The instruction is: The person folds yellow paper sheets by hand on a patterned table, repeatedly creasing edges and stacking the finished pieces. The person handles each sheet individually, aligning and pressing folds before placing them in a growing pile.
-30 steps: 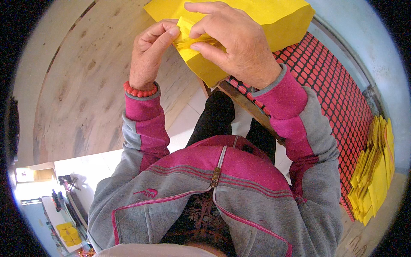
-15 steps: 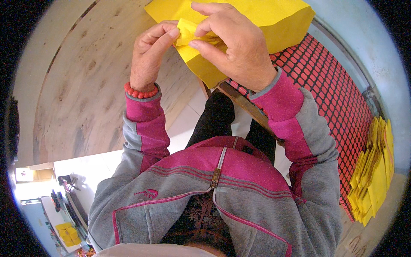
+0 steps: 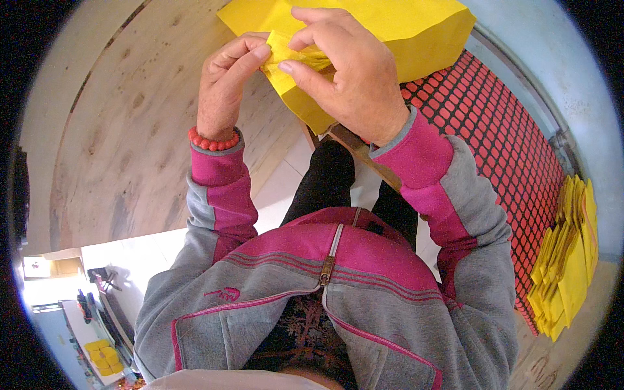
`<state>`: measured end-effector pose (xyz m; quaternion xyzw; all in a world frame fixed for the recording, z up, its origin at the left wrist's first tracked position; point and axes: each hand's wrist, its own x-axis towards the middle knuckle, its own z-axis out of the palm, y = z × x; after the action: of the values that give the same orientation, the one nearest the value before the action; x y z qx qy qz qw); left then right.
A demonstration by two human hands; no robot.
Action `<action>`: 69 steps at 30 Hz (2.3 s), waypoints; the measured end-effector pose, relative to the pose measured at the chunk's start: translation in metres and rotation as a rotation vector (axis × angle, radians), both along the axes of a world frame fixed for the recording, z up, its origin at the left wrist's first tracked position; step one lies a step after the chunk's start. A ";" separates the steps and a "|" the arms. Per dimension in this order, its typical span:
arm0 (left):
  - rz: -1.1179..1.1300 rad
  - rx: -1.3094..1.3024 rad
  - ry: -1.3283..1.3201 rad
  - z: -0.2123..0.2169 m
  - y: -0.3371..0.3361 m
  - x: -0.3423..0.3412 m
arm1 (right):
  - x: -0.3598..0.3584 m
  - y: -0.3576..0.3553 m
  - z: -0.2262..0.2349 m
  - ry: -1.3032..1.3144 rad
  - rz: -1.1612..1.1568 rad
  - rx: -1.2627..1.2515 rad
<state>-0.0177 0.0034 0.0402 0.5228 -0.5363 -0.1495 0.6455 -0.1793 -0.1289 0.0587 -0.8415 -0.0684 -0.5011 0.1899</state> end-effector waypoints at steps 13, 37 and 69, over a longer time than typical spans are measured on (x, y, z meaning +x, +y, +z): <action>-0.002 -0.017 -0.004 -0.001 -0.001 0.001 | 0.007 0.000 -0.009 -0.080 0.048 0.022; 0.026 -0.037 -0.023 -0.002 -0.001 -0.001 | -0.001 -0.009 -0.004 0.101 0.166 -0.008; 0.177 -0.148 -0.163 -0.011 -0.007 -0.006 | 0.002 -0.018 0.005 0.274 -0.002 0.007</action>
<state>-0.0235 -0.0041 0.0293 0.5294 -0.5484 -0.0092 0.6472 -0.1771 -0.1466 0.0638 -0.9015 -0.0393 -0.3818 0.2000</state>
